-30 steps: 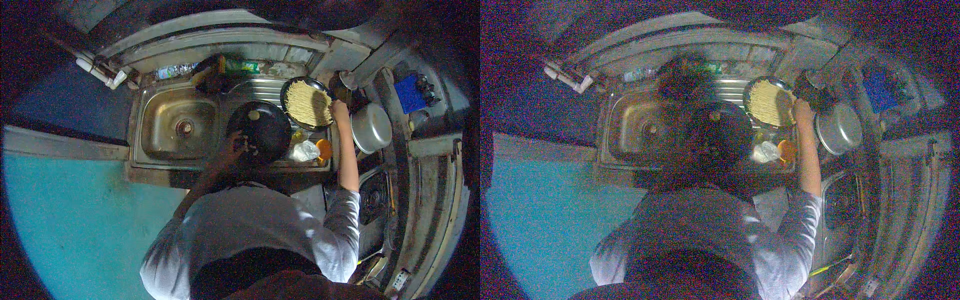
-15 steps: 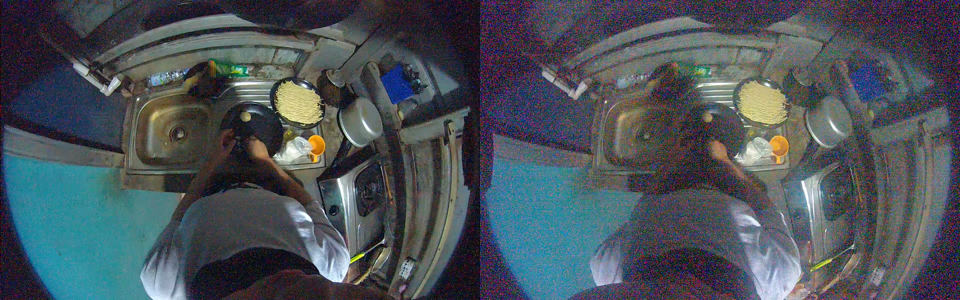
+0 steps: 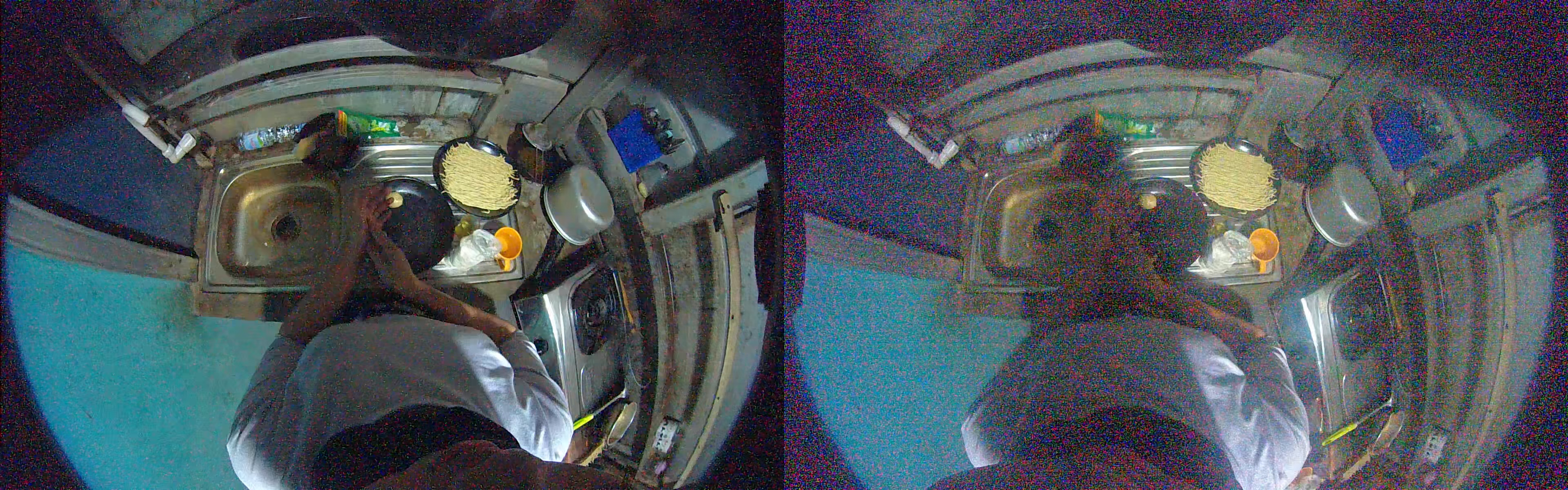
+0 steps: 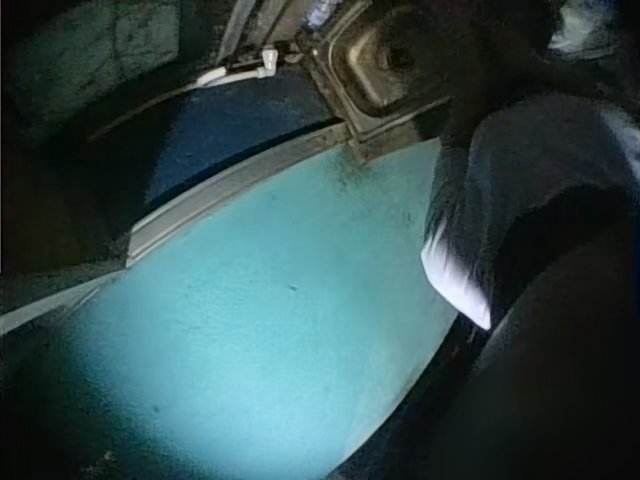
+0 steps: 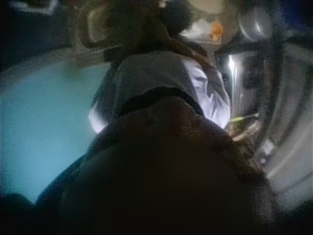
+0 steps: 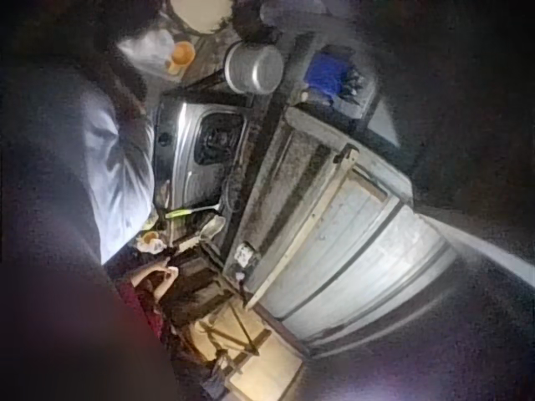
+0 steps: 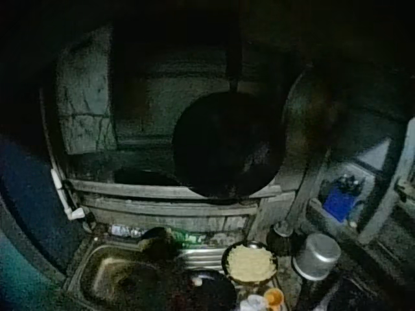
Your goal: The person assembles food items by hand, repeatedly picking up small dough pieces and inserting thin sticks into them. The prepared items are placed onto a tray containing similar items. The task is performed in a kitchen setting with a sink and stove visible.
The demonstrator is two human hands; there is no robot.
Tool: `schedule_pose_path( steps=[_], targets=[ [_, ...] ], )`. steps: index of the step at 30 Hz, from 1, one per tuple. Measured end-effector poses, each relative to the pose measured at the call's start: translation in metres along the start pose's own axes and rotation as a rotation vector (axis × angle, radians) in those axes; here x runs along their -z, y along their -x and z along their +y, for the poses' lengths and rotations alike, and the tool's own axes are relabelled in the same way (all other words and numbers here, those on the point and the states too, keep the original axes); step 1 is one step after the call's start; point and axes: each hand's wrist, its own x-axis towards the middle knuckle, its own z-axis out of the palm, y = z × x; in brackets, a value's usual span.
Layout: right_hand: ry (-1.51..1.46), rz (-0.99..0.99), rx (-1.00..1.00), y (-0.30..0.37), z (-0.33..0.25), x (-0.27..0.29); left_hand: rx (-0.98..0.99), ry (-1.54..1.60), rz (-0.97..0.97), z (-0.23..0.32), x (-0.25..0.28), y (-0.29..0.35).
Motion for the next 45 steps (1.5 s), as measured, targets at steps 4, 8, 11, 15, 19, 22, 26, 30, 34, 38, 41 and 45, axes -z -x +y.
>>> schedule_pose_path(
  steps=[4, 8, 11, 15, 19, 22, 26, 30, 34, 38, 41, 45],
  targets=[
    [-0.439, -0.170, -0.049, -0.012, 0.049, 0.001, -0.136, -0.089, 0.014, -0.010, -0.058, 0.010],
    [-0.480, 0.111, -0.067, -0.043, -0.002, 0.033, -0.233, -0.130, 0.026, -0.029, -0.098, 0.046],
    [-0.512, 0.331, -0.104, -0.054, -0.075, 0.062, -0.264, -0.219, 0.041, -0.038, -0.112, 0.064],
    [-0.669, 0.239, -0.389, -0.051, -0.082, 0.071, -0.280, -0.257, 0.057, -0.041, -0.115, 0.068],
    [-0.610, 0.026, -0.268, -0.024, -0.040, 0.039, -0.269, -0.254, 0.093, -0.038, -0.101, 0.062],
    [-0.635, -0.036, -0.119, -0.008, -0.006, 0.008, -0.197, -0.252, 0.153, -0.025, -0.068, 0.057],
    [-0.239, -0.044, -0.128, 0.004, -0.044, 0.004, -0.114, -0.260, 0.210, 0.005, -0.028, 0.048],
    [-0.150, -0.013, -0.214, 0.002, -0.044, 0.024, -0.089, -0.325, 0.190, 0.013, -0.039, 0.049],
    [-0.492, 0.313, -0.284, 0.000, -0.021, 0.028, 0.003, -0.417, 0.111, 0.017, -0.069, 0.064],
    [-0.397, 0.458, -0.262, 0.001, -0.013, 0.039, 0.183, -0.410, 0.029, 0.030, -0.093, 0.085],
    [-0.629, 0.323, -0.356, 0.004, -0.008, 0.047, 0.103, -0.354, -0.066, 0.031, -0.098, 0.095],
    [-0.788, 0.387, -0.428, 0.003, -0.018, 0.054, 0.142, -0.578, -0.056, 0.041, -0.096, 0.101]
  ],
)
